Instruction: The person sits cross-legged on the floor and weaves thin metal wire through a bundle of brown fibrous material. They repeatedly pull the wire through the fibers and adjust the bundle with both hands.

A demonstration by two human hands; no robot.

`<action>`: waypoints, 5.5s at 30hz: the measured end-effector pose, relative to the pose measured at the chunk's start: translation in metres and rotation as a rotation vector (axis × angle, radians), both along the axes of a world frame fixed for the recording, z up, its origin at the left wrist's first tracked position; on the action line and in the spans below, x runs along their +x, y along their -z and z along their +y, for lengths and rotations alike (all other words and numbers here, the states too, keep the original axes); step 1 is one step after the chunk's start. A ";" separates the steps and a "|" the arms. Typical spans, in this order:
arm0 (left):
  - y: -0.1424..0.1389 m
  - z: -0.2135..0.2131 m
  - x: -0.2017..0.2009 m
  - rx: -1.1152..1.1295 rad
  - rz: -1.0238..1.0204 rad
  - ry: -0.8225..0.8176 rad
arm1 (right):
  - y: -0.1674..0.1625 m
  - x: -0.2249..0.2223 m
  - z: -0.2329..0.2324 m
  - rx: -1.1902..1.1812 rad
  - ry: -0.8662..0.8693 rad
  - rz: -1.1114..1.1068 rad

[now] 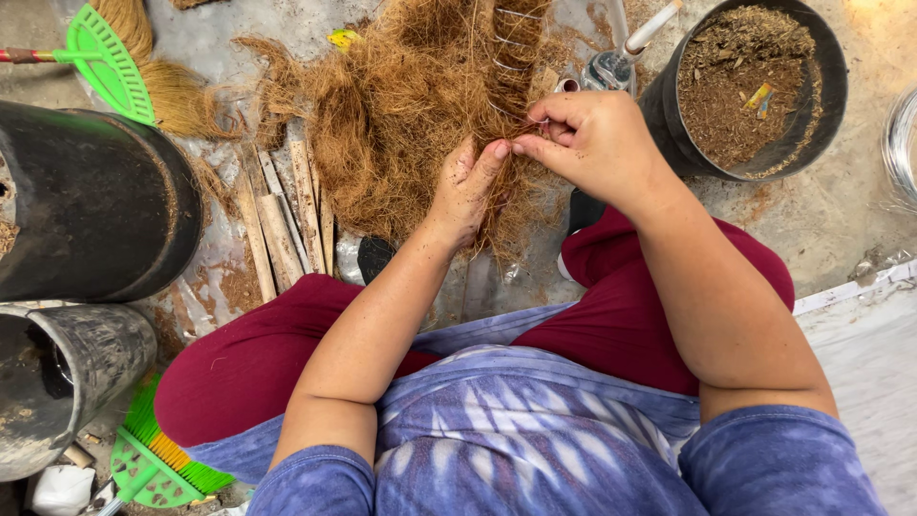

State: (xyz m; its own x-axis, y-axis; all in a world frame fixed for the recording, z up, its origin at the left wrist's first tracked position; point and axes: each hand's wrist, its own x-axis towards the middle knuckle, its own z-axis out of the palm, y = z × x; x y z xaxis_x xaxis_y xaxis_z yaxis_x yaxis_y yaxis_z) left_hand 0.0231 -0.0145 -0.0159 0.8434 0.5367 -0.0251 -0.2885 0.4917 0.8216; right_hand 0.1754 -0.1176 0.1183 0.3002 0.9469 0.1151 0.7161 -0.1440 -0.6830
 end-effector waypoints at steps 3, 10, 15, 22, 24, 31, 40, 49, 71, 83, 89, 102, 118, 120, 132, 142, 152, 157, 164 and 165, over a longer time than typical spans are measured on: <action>0.006 0.003 -0.002 0.004 0.036 -0.026 | -0.016 -0.001 -0.007 0.139 -0.023 -0.246; 0.011 0.001 -0.007 -0.191 -0.025 0.068 | -0.031 -0.009 -0.010 -0.050 0.001 -0.437; 0.004 0.000 -0.005 0.168 0.161 0.018 | -0.034 -0.011 -0.007 -0.058 -0.006 -0.409; -0.004 -0.002 0.001 -0.140 0.164 -0.017 | -0.030 -0.019 -0.010 -0.015 -0.104 0.059; -0.005 0.000 -0.001 -0.203 0.153 -0.020 | -0.028 -0.011 -0.009 -0.026 -0.062 0.046; -0.021 0.011 -0.019 -0.339 -0.071 0.438 | -0.003 0.020 -0.002 -0.133 -0.019 0.394; -0.016 0.016 -0.026 -0.538 -0.241 0.850 | 0.050 0.027 0.005 -0.172 -0.196 0.650; -0.010 0.020 -0.028 -0.556 -0.316 0.874 | 0.038 0.014 0.010 -0.147 -0.143 0.843; -0.008 0.030 -0.021 -0.423 -0.114 0.478 | -0.028 -0.003 -0.010 0.190 0.021 -0.203; 0.007 0.010 -0.024 -0.621 -0.302 0.915 | 0.035 0.035 0.010 -0.046 -0.128 0.575; 0.002 0.006 -0.025 -0.629 -0.367 0.907 | 0.061 0.032 0.017 -0.141 -0.201 1.026; -0.003 0.027 -0.012 -0.255 -0.020 0.308 | 0.027 0.001 0.017 0.126 -0.104 0.612; 0.000 0.002 -0.001 0.166 0.046 -0.086 | -0.019 -0.012 0.003 0.092 0.084 0.013; -0.002 0.001 0.000 0.163 0.067 -0.096 | -0.027 -0.013 -0.004 0.107 0.057 -0.106; 0.011 0.002 0.003 0.174 0.095 -0.191 | -0.038 -0.043 -0.015 -0.068 0.052 -0.611; -0.007 0.004 -0.006 -0.205 -0.090 0.021 | -0.019 0.003 0.004 -0.141 -0.024 0.141; -0.008 0.005 0.002 0.259 0.094 -0.227 | -0.037 -0.026 -0.019 -0.098 -0.091 0.269; -0.012 0.006 -0.003 0.153 -0.008 -0.173 | -0.030 -0.024 -0.014 -0.094 -0.092 0.228; -0.014 0.006 -0.011 -0.256 -0.040 0.108 | -0.010 0.007 -0.004 -0.040 -0.041 0.267; -0.013 0.006 -0.014 -0.298 -0.007 0.131 | -0.006 0.009 -0.003 -0.019 -0.071 0.306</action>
